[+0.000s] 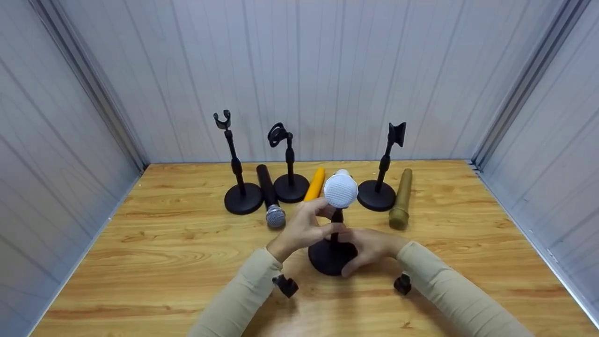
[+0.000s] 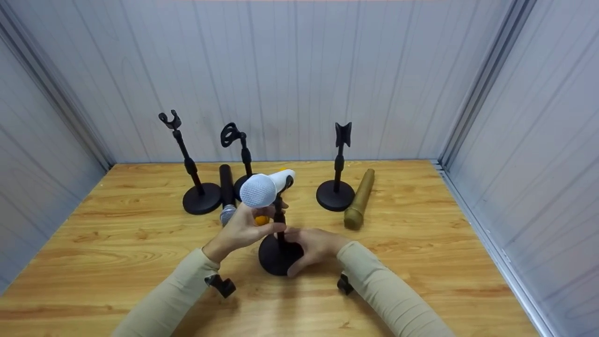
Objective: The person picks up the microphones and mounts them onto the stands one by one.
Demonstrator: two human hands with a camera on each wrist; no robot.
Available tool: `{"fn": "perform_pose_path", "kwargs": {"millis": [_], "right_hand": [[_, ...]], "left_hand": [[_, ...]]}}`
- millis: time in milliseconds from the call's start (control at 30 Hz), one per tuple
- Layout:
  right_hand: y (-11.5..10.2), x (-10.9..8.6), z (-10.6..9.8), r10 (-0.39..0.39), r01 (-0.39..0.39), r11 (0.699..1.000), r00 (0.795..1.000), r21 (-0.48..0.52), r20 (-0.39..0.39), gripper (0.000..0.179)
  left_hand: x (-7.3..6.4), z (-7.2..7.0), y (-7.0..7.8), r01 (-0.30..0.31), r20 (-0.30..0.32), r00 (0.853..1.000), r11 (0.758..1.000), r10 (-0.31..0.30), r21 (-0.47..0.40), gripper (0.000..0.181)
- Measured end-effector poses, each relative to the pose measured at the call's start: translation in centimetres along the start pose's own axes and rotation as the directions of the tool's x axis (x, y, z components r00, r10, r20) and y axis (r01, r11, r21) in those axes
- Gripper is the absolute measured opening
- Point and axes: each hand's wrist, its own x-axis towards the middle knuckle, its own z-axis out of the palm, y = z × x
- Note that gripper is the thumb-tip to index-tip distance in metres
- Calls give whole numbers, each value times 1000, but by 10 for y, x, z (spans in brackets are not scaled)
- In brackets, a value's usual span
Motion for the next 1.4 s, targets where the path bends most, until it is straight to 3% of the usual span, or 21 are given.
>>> {"fn": "perform_pose_path", "kwargs": {"millis": [533, 967, 1233, 1400], "right_hand": [[2, 0, 1, -16, 16, 1000, 1000, 13, 15, 89], [1, -1, -1, -19, 19, 1000, 1000, 12, 14, 88], [1, 1, -1, -47, 46, 999, 999, 23, 12, 87], [1, 1, -1, -40, 40, 999, 999, -1, 3, 81]], "left_hand": [[2, -5, -4, -19, 61, 998, 997, 24, -71, 39], [1, -3, -1, 96, 69, 994, 988, -88, -121, 38], [-2, -3, 3, 119, 39, 993, 990, -116, -82, 36], [-4, -2, 7, 51, 32, 998, 997, -53, 52, 38]]}}
